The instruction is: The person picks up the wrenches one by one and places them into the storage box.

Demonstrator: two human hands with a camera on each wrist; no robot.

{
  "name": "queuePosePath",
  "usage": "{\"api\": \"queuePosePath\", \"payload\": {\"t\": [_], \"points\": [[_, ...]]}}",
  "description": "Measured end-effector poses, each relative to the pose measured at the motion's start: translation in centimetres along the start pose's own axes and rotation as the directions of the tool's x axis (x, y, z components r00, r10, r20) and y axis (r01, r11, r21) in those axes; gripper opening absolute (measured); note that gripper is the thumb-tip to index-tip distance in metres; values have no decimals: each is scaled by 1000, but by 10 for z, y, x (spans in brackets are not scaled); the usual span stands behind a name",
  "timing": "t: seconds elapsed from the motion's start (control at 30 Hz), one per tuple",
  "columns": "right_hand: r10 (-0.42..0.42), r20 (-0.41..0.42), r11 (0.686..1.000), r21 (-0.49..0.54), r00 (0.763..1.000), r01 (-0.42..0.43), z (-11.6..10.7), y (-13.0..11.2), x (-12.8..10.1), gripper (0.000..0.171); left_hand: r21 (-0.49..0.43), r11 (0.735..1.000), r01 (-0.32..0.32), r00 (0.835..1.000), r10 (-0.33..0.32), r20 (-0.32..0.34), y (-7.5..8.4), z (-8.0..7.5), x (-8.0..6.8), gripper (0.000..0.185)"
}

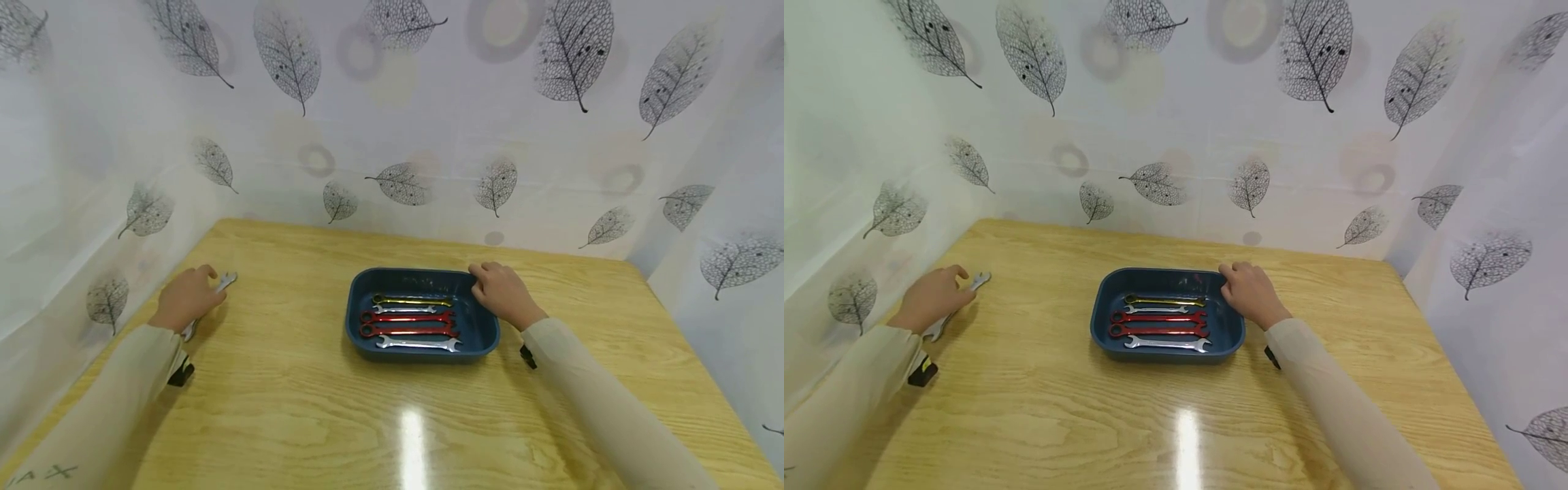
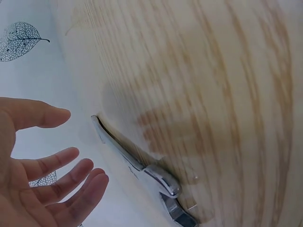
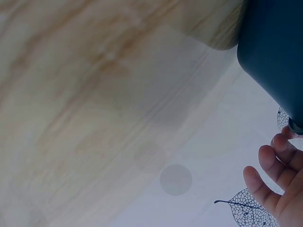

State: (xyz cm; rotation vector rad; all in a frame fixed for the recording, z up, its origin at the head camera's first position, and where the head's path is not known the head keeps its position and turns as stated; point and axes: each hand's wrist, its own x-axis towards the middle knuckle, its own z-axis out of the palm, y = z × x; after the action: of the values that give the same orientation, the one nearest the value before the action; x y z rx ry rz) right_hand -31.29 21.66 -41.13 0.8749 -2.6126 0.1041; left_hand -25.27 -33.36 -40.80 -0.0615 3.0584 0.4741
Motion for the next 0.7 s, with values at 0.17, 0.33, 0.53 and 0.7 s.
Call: {"api": "queuePosePath", "payload": {"t": [0.17,0.33,0.53,0.7], "points": [[4,2,1000,5,1000,-4,0,0,0,4,19,1000,-1,1000,0,25,2,-1,0,56],[6,3,1000,4,1000,-6,2,-1,-1,5,40,999,-8,999,6,51,1,-1,-2,53],[2,-12,1000,-4,1000,-2,2,-1,0,4,35,999,-22,997,19,77,-3,3,-1,42],[2,-13,1000,-9,1000,-2,0,-1,0,3,38,999,-9,996,6,86,-2,2,-2,41]]}}
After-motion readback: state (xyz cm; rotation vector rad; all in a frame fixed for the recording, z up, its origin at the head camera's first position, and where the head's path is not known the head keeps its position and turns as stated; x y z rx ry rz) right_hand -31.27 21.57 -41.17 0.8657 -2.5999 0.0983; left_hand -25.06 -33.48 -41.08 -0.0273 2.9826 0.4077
